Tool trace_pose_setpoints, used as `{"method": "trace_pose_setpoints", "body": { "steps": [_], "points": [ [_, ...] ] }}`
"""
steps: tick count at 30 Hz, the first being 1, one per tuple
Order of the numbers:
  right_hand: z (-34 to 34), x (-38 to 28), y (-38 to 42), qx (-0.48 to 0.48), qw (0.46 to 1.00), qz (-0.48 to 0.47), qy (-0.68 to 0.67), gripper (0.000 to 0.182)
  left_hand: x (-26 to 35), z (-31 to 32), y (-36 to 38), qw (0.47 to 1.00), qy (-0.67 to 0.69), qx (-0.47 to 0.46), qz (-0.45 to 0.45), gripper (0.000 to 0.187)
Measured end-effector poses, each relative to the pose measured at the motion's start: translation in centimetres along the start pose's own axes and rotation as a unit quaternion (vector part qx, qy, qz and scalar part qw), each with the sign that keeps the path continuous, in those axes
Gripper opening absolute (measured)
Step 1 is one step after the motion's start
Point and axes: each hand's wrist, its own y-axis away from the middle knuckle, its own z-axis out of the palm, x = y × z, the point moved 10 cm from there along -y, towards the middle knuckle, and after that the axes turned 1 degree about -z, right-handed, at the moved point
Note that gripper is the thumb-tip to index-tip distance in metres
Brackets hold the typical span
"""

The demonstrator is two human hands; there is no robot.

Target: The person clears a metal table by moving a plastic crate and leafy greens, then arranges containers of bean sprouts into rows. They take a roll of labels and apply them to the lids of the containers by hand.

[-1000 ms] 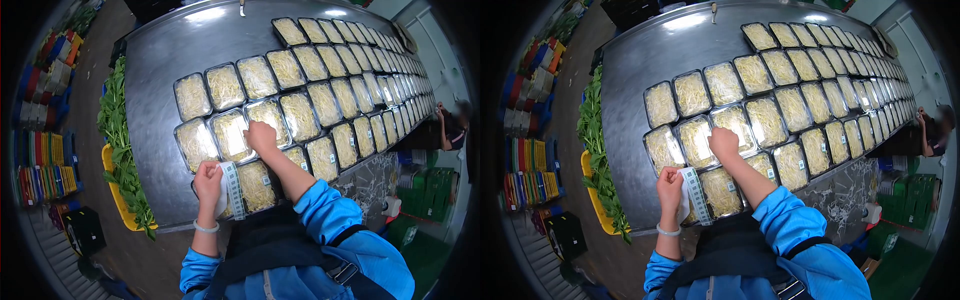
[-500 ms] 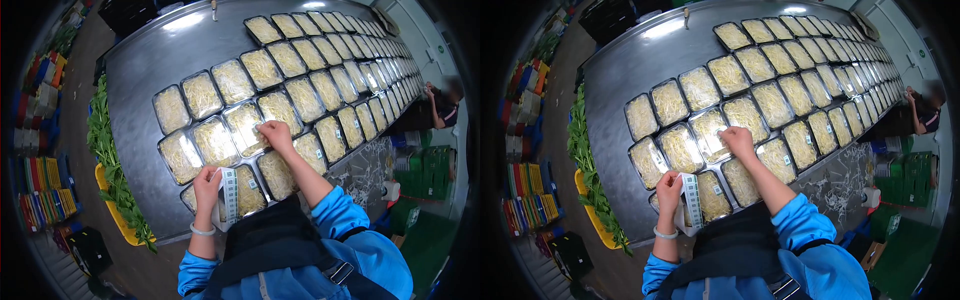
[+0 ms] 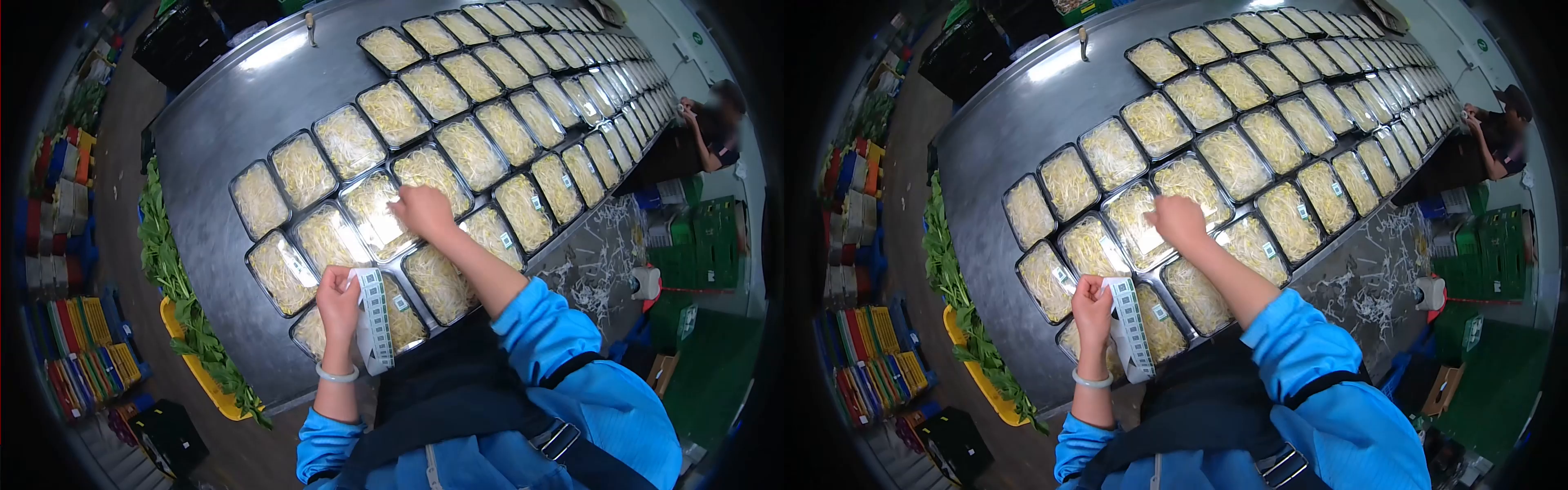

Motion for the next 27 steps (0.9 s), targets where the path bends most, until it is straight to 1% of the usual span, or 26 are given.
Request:
{"method": "trace_pose_setpoints", "body": {
  "steps": [1,2,4,5,8,9,10,11,12,13,16,17,18,20,22,23,26,27],
  "points": [
    [0.6,-1.5,1.4,-0.039,0.990,-0.053,-0.122,0.026,0.1,0.3,-0.1,1.000,0.021,0.001,0.005,0.011],
    [0.7,-3.2,3.1,-0.077,0.962,-0.103,-0.242,0.026,0.2,0.9,-0.1,1.000,0.008,-0.002,-0.005,0.012],
    [0.5,-5.7,6.9,-0.132,0.955,-0.184,-0.190,0.023,0.7,2.3,-0.2,0.999,-0.018,-0.012,-0.025,0.013],
    [-0.1,-5.4,7.8,-0.092,0.968,-0.193,-0.127,0.022,0.5,2.6,-0.4,0.999,-0.048,-0.011,-0.024,0.010],
    [-1.7,-3.3,8.5,-0.008,0.969,-0.226,-0.095,0.024,-1.7,3.4,-0.7,0.991,-0.121,-0.034,-0.048,0.004],
    [-2.2,-1.8,8.1,-0.007,0.974,-0.202,-0.099,0.022,-1.6,3.8,-0.8,0.988,-0.152,-0.031,-0.021,0.004],
    [-2.6,1.0,7.0,-0.009,0.973,-0.119,-0.195,0.020,-1.5,4.2,-0.9,0.986,-0.158,-0.034,-0.027,0.004],
    [-2.4,4.0,5.9,-0.013,0.957,-0.036,-0.289,0.019,-1.3,4.6,-1.0,0.985,-0.164,-0.036,-0.032,0.005],
    [-1.9,6.9,4.9,-0.018,0.925,0.047,-0.377,0.018,-1.2,4.9,-1.0,0.984,-0.169,-0.036,-0.038,0.006],
    [-3.0,7.2,3.8,-0.016,0.908,0.025,-0.418,0.017,-1.0,5.4,-0.9,0.986,-0.158,-0.034,-0.037,0.006],
    [-2.4,2.9,4.5,-0.132,0.920,-0.101,-0.356,0.019,-0.3,6.9,-1.0,0.989,-0.141,-0.027,-0.031,0.007],
    [-1.1,2.1,5.4,-0.228,0.904,-0.089,-0.350,0.019,0.0,7.6,-1.0,0.989,-0.143,-0.027,-0.028,0.007],
    [-1.1,1.6,5.4,-0.219,0.903,-0.147,-0.340,0.018,0.3,8.4,-1.3,0.989,-0.143,-0.029,-0.024,0.007],
    [-2.7,2.4,5.1,-0.201,0.921,-0.107,-0.315,0.017,0.1,9.1,-1.7,0.986,-0.165,-0.025,-0.031,0.007],
    [-3.2,5.6,4.1,-0.159,0.912,-0.045,-0.375,0.018,0.0,9.5,-2.1,0.980,-0.192,-0.014,-0.044,0.006],
    [-3.4,7.1,3.6,-0.138,0.905,-0.014,-0.402,0.019,0.2,10.1,-2.4,0.983,-0.180,-0.020,-0.042,0.006],
    [-3.9,6.4,3.1,-0.143,0.886,-0.101,-0.430,0.021,0.5,12.3,-2.9,0.985,-0.163,-0.043,-0.030,0.005],
    [-3.0,5.5,3.5,-0.216,0.865,-0.129,-0.434,0.023,0.7,13.0,-3.0,0.988,-0.148,-0.044,-0.029,0.005]
  ]
}}
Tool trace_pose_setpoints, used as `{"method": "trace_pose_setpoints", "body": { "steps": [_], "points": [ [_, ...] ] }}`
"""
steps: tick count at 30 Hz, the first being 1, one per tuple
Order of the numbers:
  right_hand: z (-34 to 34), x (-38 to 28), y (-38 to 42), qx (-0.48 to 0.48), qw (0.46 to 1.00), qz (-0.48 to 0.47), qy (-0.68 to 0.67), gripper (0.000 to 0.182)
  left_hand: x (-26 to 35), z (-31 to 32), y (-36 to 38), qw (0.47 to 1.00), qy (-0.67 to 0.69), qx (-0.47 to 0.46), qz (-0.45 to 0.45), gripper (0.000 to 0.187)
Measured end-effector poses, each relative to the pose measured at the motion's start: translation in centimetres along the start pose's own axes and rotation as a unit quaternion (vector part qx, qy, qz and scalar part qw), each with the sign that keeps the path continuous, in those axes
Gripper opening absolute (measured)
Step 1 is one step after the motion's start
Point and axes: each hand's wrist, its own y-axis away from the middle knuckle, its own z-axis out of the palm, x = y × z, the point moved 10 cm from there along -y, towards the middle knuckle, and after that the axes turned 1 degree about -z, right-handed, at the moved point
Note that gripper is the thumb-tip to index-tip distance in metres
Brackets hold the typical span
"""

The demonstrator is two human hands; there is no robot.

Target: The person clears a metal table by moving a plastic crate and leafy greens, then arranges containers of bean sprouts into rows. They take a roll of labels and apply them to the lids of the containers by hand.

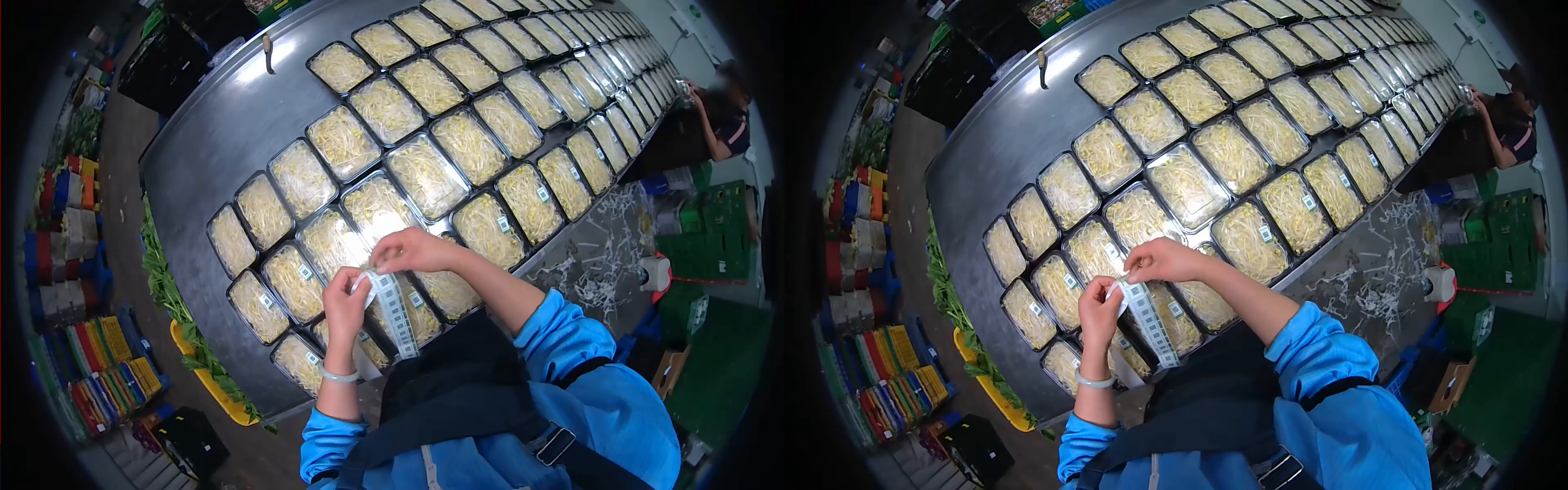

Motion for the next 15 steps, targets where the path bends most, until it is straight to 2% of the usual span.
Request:
{"method": "trace_pose_setpoints", "body": {
  "steps": [3,4,7,8,9,11,15],
  "points": [
    [-0.5,-0.2,-0.2,-0.017,0.994,0.029,0.108,0.022,-0.4,0.7,-0.6,0.999,-0.040,0.006,0.011,0.005],
    [-1.3,-0.7,-0.1,0.005,0.991,0.028,0.133,0.020,-0.7,0.7,-0.7,0.999,-0.048,0.007,0.006,0.005],
    [-5.9,2.3,0.4,0.191,0.981,0.040,-0.017,0.024,-1.1,0.1,-0.7,0.999,-0.045,0.014,-0.009,0.005],
    [-8.4,4.1,1.4,0.292,0.949,0.112,-0.046,0.023,-1.2,-0.2,-0.7,0.999,-0.027,0.018,-0.013,0.005],
    [-10.1,5.4,1.8,0.330,0.931,0.142,-0.063,0.021,-1.4,-0.4,-0.6,1.000,-0.009,0.023,-0.017,0.005],
    [-11.3,6.8,1.7,0.382,0.909,0.162,-0.042,0.020,-0.9,-0.3,-0.6,1.000,0.015,0.020,-0.013,0.004],
    [-10.5,8.4,0.3,0.409,0.887,0.214,-0.003,0.017,0.0,0.2,-0.7,0.999,0.026,0.022,-0.004,0.004]
  ]
}}
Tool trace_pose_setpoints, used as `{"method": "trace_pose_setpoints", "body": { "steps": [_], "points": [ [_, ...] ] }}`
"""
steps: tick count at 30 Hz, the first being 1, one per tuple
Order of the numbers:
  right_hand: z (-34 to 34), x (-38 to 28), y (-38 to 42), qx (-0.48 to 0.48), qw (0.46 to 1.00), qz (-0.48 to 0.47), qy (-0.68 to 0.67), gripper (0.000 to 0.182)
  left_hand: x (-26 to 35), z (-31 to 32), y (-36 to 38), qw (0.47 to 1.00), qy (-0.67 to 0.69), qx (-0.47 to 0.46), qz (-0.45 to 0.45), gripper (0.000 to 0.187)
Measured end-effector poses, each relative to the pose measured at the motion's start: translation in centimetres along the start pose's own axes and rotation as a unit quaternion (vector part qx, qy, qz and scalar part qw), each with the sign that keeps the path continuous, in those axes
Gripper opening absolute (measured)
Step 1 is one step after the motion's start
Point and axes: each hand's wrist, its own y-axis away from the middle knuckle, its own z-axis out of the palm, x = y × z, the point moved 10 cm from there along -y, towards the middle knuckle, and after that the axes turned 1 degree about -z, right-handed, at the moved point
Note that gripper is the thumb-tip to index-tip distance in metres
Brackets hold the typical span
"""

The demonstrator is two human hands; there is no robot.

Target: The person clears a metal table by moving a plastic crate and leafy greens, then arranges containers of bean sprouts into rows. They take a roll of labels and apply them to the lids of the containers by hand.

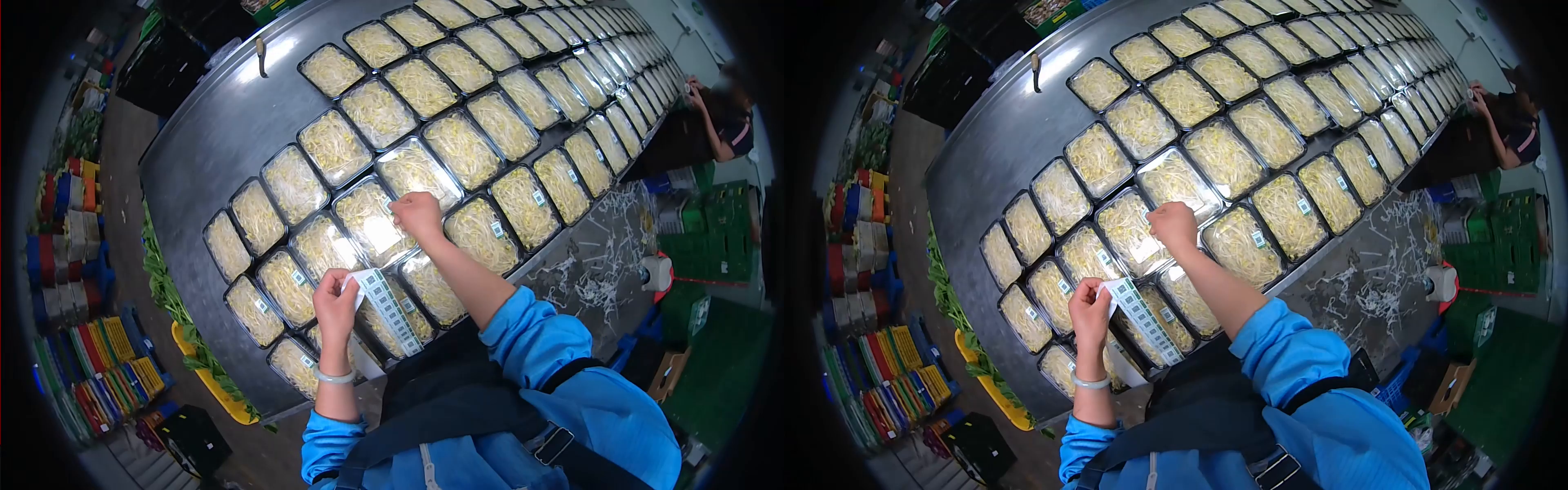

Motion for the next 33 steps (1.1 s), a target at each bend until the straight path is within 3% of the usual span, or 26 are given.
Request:
{"method": "trace_pose_setpoints", "body": {
  "steps": [3,6,9,12,15,18,21,24,25,26,28,33],
  "points": [
    [0.5,-0.2,0.3,0.031,0.996,0.004,0.080,0.015,0.3,0.3,0.0,1.000,0.001,0.004,0.007,0.004],
    [-0.1,-2.8,1.3,0.107,0.959,-0.096,0.243,0.014,0.5,0.6,0.0,1.000,0.015,0.004,0.013,0.005],
    [0.9,-4.7,1.5,0.046,0.908,-0.148,0.388,0.023,0.8,0.9,-0.2,0.998,0.048,0.000,0.030,0.006],
    [-0.1,-7.1,2.5,0.017,0.895,-0.196,0.401,0.026,0.4,0.9,-0.6,0.997,0.068,0.004,0.030,0.007],
    [2.1,-8.5,7.4,-0.232,0.915,-0.297,0.143,0.027,1.9,2.1,-1.1,0.998,0.057,0.000,0.027,0.009],
    [0.9,-9.3,11.2,-0.269,0.856,-0.368,0.245,0.025,2.2,4.0,-1.5,0.999,0.021,-0.030,0.012,0.010],
    [-2.0,-9.1,9.7,-0.221,0.879,-0.358,0.224,0.022,1.2,5.2,-2.3,0.997,-0.058,-0.042,0.011,0.008],
    [-4.5,-7.0,6.1,-0.213,0.941,-0.246,0.090,0.017,1.2,6.0,-3.2,0.994,-0.102,-0.046,0.009,0.007],
    [-6.1,-6.0,4.2,-0.159,0.969,-0.179,-0.052,0.016,1.1,6.2,-3.5,0.995,-0.085,-0.048,0.008,0.007],
    [-7.8,-4.6,1.6,-0.077,0.984,-0.124,-0.104,0.017,1.1,6.4,-3.9,0.996,-0.068,-0.049,0.007,0.006],
    [-10.1,-2.7,-1.7,0.007,0.993,-0.058,-0.098,0.016,1.6,7.2,-4.2,0.998,-0.036,-0.047,0.006,0.005],
    [-8.6,0.0,-4.5,0.057,0.994,0.045,-0.078,0.020,3.9,9.5,-4.8,0.999,-0.010,-0.039,0.020,0.004]
  ]
}}
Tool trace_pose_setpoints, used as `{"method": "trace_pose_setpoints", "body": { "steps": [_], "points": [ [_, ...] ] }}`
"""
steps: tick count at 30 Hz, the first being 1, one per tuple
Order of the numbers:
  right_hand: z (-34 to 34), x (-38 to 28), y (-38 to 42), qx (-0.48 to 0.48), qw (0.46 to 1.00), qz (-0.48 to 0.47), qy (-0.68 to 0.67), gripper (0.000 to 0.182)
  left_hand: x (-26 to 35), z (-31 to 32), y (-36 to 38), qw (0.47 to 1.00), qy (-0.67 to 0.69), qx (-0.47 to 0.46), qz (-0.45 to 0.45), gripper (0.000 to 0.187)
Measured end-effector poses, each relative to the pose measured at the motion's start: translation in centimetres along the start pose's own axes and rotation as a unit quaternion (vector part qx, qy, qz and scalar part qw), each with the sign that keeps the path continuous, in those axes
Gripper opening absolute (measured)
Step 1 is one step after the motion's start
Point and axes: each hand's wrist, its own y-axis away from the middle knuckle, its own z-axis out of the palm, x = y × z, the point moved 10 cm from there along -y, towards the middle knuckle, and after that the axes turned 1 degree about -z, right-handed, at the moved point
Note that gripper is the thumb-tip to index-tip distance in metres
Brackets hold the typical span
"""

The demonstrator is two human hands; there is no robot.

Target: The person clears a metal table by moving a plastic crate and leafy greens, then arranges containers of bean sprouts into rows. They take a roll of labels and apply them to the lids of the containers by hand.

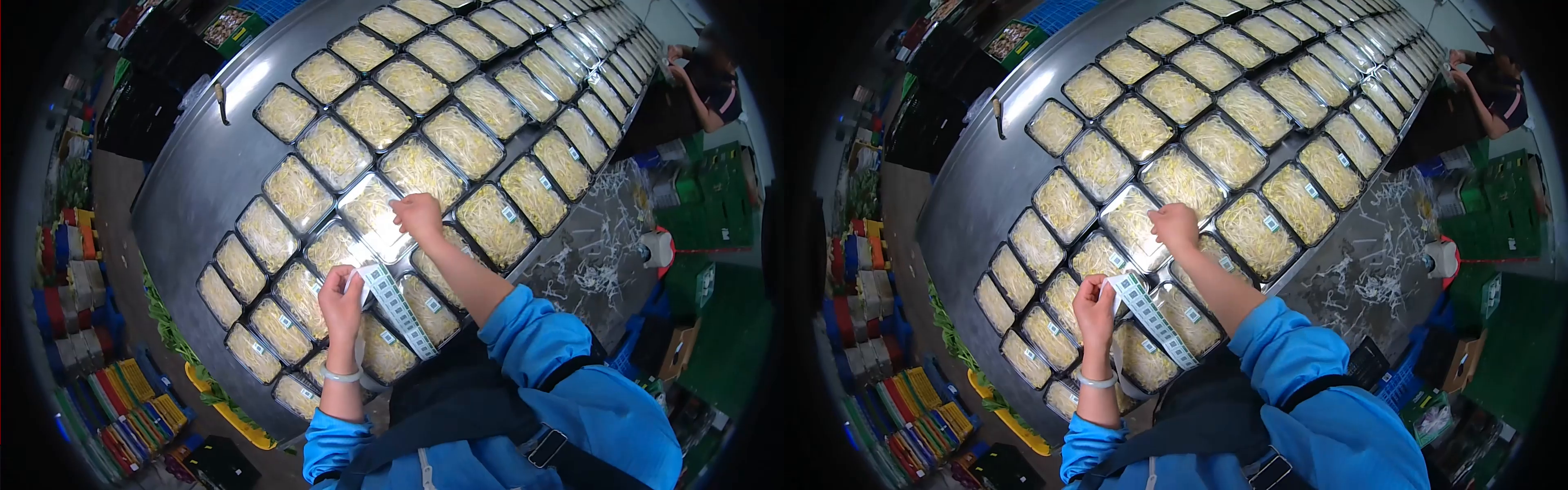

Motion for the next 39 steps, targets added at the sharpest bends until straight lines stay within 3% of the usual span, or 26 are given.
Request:
{"method": "trace_pose_setpoints", "body": {
  "steps": [2,5,6,9,12,15,18,21,22,25,30,33,35,39],
  "points": [
    [0.2,0.5,-0.4,0.030,0.998,-0.001,0.063,0.023,0.5,0.5,-0.5,1.000,-0.001,0.003,0.008,0.003],
    [0.5,-1.6,-0.7,0.077,0.959,-0.152,0.226,0.024,1.1,1.1,-1.0,1.000,-0.002,0.012,0.015,0.004],
    [0.3,-1.4,-0.7,0.086,0.960,-0.163,0.213,0.026,1.4,1.2,-1.1,1.000,0.002,0.014,0.021,0.004],
    [-0.4,-1.5,0.2,0.050,0.994,-0.082,0.048,0.024,1.5,1.1,-1.5,0.999,0.022,0.027,0.023,0.005],
    [0.0,-0.9,0.2,0.019,0.997,-0.044,0.061,0.023,1.4,1.6,-1.7,0.999,0.036,0.036,0.016,0.006],
    [0.1,-2.3,-0.2,0.106,0.945,-0.180,0.250,0.024,1.3,1.7,-2.1,0.998,0.029,0.043,0.022,0.006],
    [1.1,-3.4,-0.3,0.086,0.893,-0.183,0.403,0.024,1.6,2.0,-2.4,0.998,0.042,0.042,0.023,0.007],
    [-0.3,-6.5,0.5,0.035,0.899,-0.213,0.381,0.023,2.3,2.4,-2.9,0.998,0.053,0.036,0.020,0.005],
    [-0.6,-7.6,1.5,-0.027,0.931,-0.223,0.286,0.029,2.6,2.5,-3.1,0.998,0.055,0.034,0.018,0.005],
    [0.5,-11.2,7.1,-0.275,0.884,-0.336,0.172,0.028,3.5,4.5,-3.4,1.000,0.019,-0.006,0.006,0.011],
    [-3.1,-11.7,7.8,-0.230,0.829,-0.422,0.285,0.021,2.1,7.6,-4.0,0.995,-0.081,-0.060,-0.011,0.007],
    [-7.7,-8.3,1.5,-0.128,0.969,-0.213,0.012,0.017,2.4,7.7,-4.8,0.995,-0.095,-0.033,0.000,0.004],
    [-10.6,-6.4,-2.5,-0.027,0.992,-0.110,-0.051,0.014,3.0,8.2,-5.0,0.998,-0.057,-0.036,-0.011,0.004],
    [-9.9,-3.8,-6.7,0.023,0.998,-0.060,0.021,0.017,4.4,9.7,-5.6,0.998,-0.047,-0.042,-0.006,0.005]
  ]
}}
